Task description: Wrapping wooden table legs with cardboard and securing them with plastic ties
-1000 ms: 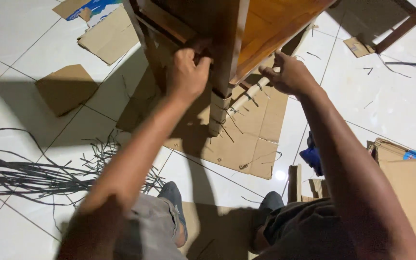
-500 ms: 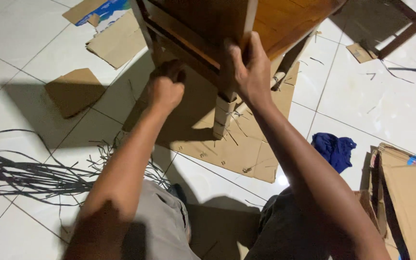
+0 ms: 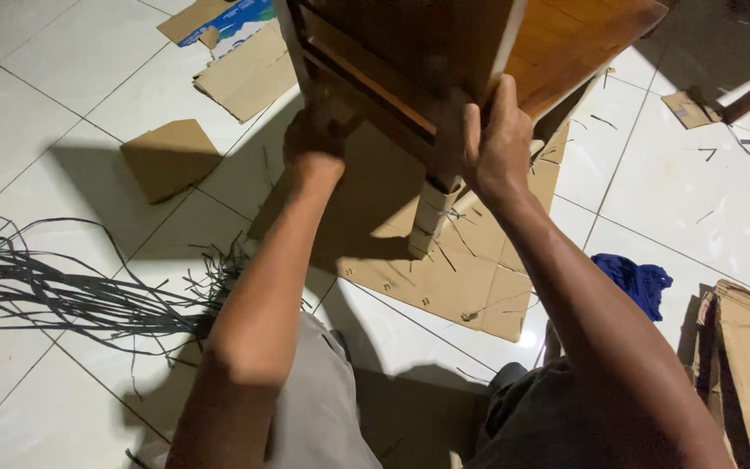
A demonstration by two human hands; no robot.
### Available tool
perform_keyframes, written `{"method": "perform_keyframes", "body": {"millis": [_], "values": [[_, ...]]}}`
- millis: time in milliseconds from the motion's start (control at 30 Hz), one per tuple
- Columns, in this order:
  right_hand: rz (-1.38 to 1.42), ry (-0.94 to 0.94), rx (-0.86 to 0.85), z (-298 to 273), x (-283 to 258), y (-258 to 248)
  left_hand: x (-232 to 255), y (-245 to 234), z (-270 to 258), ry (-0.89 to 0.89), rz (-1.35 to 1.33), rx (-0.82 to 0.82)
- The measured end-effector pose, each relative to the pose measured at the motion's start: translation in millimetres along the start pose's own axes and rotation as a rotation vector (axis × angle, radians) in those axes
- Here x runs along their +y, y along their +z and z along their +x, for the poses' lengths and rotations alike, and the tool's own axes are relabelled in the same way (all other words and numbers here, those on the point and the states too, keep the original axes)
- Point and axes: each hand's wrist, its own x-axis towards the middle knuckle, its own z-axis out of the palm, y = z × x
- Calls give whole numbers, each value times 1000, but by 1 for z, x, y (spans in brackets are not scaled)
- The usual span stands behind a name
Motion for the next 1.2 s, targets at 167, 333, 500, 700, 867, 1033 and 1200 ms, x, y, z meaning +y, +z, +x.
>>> {"method": "perform_keyframes", "body": {"millis": [167, 333, 500, 700, 867, 1033, 1200], "values": [[13, -2, -34, -22, 24, -34, -38, 35, 7, -170, -161, 0], [4, -16, -57, -34, 17, -78, -21, 15, 25, -599, -440, 29], [29, 55, -112, -46, -3, -111, -9, -10, 28, -350, -652, 58], [-7, 172, 85, -63, -40, -110, -12, -37, 55, -282, -756, -317], [-276, 117, -2, -110, -49, -79, -14, -31, 56, -266, -774, -331], [-326, 143, 3, -112, -46, -59, -18, -26, 64, -446, -853, -385], [-403, 191, 43, -102, -33, -42, -12, -34, 65, -365, -847, -359]]}}
